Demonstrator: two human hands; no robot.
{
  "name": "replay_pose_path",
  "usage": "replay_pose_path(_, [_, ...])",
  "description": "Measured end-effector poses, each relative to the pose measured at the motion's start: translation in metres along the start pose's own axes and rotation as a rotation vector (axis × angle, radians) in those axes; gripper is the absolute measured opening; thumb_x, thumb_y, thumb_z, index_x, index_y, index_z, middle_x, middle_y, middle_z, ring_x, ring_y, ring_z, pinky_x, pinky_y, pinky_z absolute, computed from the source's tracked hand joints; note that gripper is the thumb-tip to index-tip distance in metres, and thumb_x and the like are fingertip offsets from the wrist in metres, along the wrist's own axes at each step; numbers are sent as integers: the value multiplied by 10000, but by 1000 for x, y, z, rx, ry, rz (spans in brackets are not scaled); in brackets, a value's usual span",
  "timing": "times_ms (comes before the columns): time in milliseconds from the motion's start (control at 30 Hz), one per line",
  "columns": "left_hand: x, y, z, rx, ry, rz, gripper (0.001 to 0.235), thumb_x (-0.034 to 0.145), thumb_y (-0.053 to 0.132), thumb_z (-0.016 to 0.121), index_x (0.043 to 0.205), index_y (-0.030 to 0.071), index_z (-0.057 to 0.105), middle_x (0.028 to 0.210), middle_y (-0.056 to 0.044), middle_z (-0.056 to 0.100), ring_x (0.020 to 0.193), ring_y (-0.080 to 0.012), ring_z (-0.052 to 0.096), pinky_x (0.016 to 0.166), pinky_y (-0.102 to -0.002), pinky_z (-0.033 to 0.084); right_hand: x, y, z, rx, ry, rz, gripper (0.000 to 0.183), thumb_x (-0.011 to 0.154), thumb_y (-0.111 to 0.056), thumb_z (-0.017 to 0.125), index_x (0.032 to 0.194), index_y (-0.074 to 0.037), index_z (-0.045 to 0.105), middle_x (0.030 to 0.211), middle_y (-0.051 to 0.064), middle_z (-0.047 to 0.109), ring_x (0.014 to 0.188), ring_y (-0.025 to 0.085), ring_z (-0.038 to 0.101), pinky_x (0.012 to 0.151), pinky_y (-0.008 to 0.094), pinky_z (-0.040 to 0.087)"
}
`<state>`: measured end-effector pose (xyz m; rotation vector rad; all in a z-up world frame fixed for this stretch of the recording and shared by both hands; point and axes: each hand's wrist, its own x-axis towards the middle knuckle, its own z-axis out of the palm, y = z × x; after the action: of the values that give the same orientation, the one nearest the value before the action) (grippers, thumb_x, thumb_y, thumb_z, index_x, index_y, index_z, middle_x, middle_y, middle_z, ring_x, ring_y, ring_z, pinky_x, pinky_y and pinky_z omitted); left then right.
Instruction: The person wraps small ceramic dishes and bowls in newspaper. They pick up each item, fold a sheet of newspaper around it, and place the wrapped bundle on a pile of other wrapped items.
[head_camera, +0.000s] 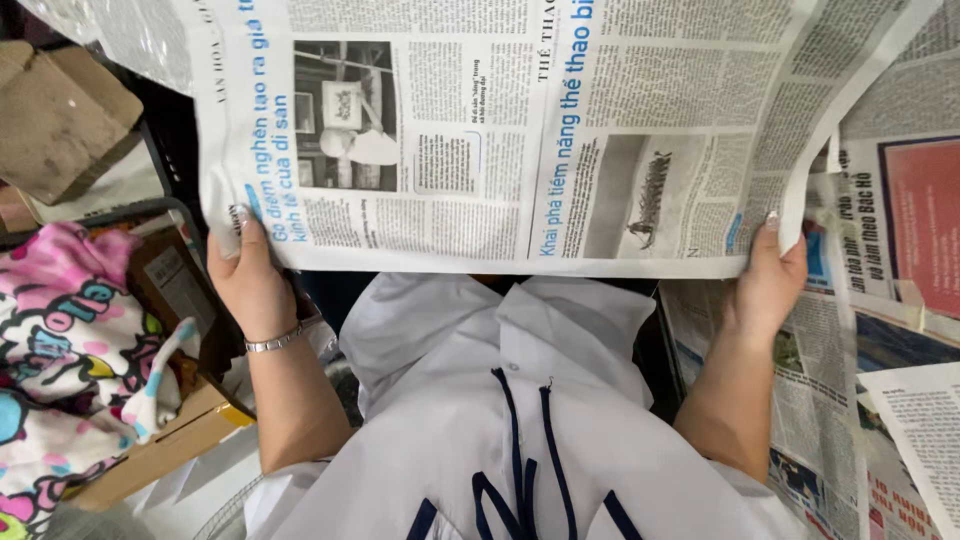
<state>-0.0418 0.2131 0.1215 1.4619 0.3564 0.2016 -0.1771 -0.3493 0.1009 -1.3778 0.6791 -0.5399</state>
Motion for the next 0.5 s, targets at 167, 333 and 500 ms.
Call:
replay_pose_path(167, [0, -12, 0, 166, -10, -143, 220, 1110, 127, 591, 1257, -34, 625, 1099, -56, 692, 918, -110, 614, 778, -271, 494, -3, 31, -8, -36, -10, -26, 247, 1142, -92, 550, 1354, 29, 585, 1262, 106, 696, 1100, 182, 663, 993, 335, 547])
replay_pose_path(333, [-8, -20, 8, -405, -102, -259, 516, 1024, 334, 620, 1431, 38, 503, 1334, -111, 673, 1179, -222, 694, 989, -381, 596, -10, 30, -4, 158, 66, 74, 324, 1116, -119, 533, 1397, 44, 525, 1288, 150, 682, 1118, 233, 696, 970, 363, 599])
replay_pose_path(500, [-69, -55, 53, -570, -409, -400, 772, 937, 594, 641, 1510, 117, 443, 1492, -49, 582, 1357, -263, 578, 1091, -480, 532, -17, 27, 6, 199, 41, 96, 403, 1113, -128, 549, 1465, 50, 466, 1344, 174, 643, 1152, 254, 691, 947, 368, 594])
